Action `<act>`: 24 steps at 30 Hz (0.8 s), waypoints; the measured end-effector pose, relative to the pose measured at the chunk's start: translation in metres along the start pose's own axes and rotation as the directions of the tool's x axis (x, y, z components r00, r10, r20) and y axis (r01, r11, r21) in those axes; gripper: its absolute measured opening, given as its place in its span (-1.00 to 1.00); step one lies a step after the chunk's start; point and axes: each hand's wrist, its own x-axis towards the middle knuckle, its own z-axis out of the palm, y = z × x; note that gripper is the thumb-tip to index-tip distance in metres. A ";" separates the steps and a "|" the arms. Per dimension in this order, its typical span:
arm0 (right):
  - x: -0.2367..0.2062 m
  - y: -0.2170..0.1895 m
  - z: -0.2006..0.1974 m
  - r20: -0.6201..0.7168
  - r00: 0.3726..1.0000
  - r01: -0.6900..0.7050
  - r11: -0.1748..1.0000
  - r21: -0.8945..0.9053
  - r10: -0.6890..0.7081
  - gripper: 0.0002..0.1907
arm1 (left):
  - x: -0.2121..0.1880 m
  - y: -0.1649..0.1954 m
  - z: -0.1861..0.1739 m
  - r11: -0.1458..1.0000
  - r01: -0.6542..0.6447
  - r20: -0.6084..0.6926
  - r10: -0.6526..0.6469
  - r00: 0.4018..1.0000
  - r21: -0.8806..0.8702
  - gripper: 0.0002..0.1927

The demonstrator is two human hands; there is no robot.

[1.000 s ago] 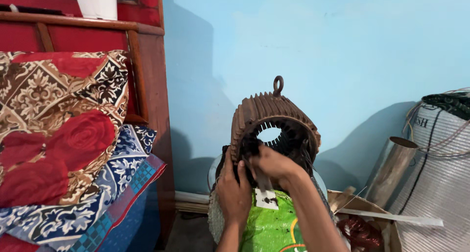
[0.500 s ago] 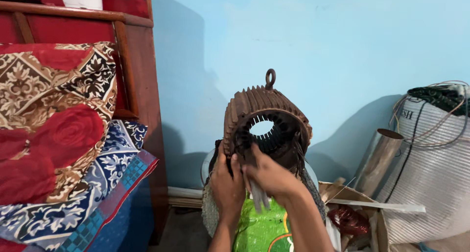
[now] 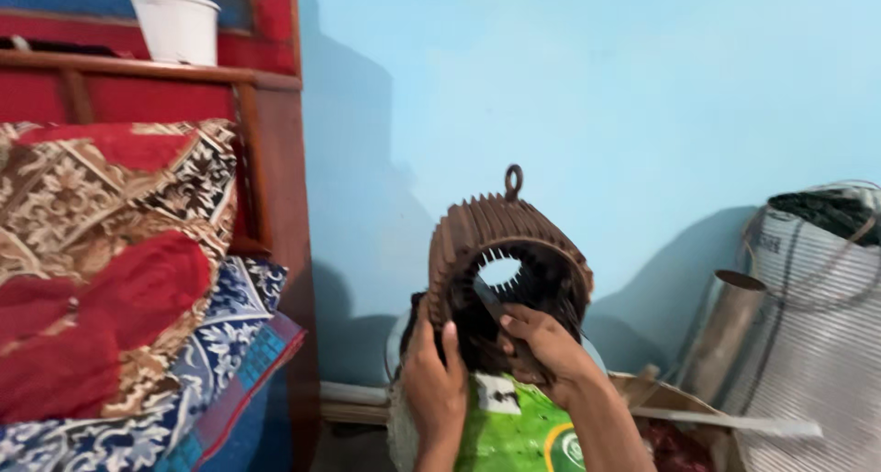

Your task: The person works on an electric motor stator housing set on a sack on the floor, holding the housing steady with one hand while using a small hand tool to scrape and clean the slots inside the stator, working around the inner ring slot by slot throughout the episode.

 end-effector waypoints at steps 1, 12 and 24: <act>-0.001 0.000 0.003 -0.012 0.999 0.049 0.994 -0.097 -0.050 -0.81 | 0.001 0.001 -0.001 0.998 0.059 0.033 -0.059 0.998 -0.012 -0.45; 0.021 -0.024 0.036 -0.101 0.995 -0.065 0.807 -0.586 0.007 -0.85 | 0.001 0.011 -0.012 0.979 0.186 0.103 -0.178 0.979 -0.081 -0.45; 0.030 -0.005 0.038 -0.086 0.996 -0.069 0.829 -0.555 0.025 -0.62 | 0.003 0.005 -0.008 0.987 0.152 0.082 -0.147 0.986 -0.050 -0.44</act>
